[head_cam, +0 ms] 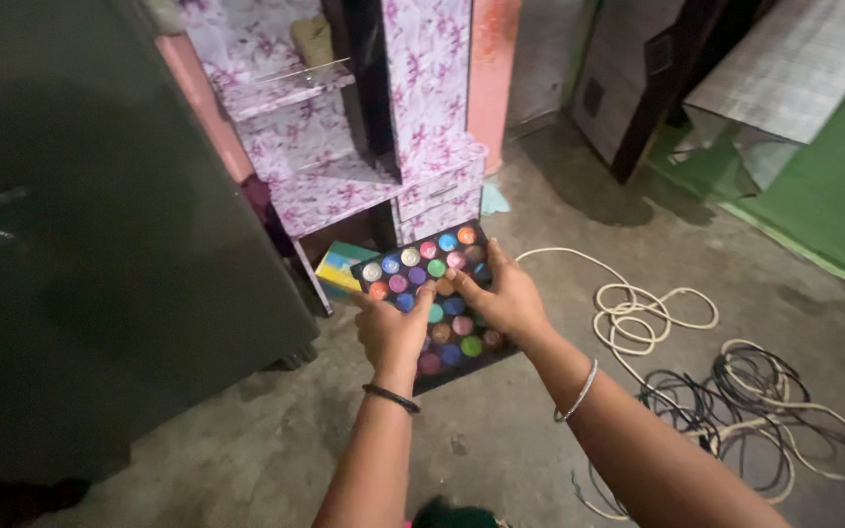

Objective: The person places a cosmetic tube into a shelf, picks up a makeup palette from a bed to place it in the shelf, and then sorts through several bangles on the bed by placing them into a yellow container.

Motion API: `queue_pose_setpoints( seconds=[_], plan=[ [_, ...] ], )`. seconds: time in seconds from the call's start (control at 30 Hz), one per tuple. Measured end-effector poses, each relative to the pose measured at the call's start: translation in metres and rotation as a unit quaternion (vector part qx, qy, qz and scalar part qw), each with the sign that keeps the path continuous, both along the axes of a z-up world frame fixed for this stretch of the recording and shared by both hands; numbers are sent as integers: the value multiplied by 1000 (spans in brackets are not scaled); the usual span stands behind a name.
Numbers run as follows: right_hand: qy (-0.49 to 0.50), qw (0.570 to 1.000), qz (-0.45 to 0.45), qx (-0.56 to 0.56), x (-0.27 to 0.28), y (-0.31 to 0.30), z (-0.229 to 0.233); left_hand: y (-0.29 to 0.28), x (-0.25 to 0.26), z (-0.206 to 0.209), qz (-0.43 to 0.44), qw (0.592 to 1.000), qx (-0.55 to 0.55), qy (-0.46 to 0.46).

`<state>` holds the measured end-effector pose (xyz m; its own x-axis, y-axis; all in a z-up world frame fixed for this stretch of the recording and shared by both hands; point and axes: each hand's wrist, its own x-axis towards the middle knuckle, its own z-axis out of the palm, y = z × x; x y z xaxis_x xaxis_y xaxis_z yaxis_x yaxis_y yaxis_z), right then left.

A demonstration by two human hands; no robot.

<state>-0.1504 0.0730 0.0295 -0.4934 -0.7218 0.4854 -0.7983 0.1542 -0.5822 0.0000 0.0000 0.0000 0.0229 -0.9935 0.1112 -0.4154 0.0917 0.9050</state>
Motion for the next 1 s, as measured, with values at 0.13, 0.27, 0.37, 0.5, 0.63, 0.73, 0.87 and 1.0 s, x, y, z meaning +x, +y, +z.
queue_pose_setpoints(
  seconds=[0.13,0.27,0.37,0.5,0.63,0.73,0.87,1.0],
  plan=[
    [-9,1000,21,13,-18,-35,0,-29,-13,0,24,1000,-5,-1],
    [-11,999,32,26,-36,-79,7,-74,-31,-2,41,999,-12,0],
    [-42,997,22,54,-55,-133,23,-134,-55,3,60,995,-73,19],
    [-67,997,39,17,-84,-226,41,-223,-83,18,43,993,-89,70],
    [-80,996,50,0,-107,-317,50,-303,-97,32,52,996,-62,39],
    [-77,995,64,-10,-116,-376,50,-367,-106,34,90,992,-82,-35],
    [-130,988,87,0,-124,-426,46,-418,-107,35,85,994,-49,-49],
    [-118,986,121,7,-133,-459,48,-440,-107,47,65,996,33,-48]
  ],
)
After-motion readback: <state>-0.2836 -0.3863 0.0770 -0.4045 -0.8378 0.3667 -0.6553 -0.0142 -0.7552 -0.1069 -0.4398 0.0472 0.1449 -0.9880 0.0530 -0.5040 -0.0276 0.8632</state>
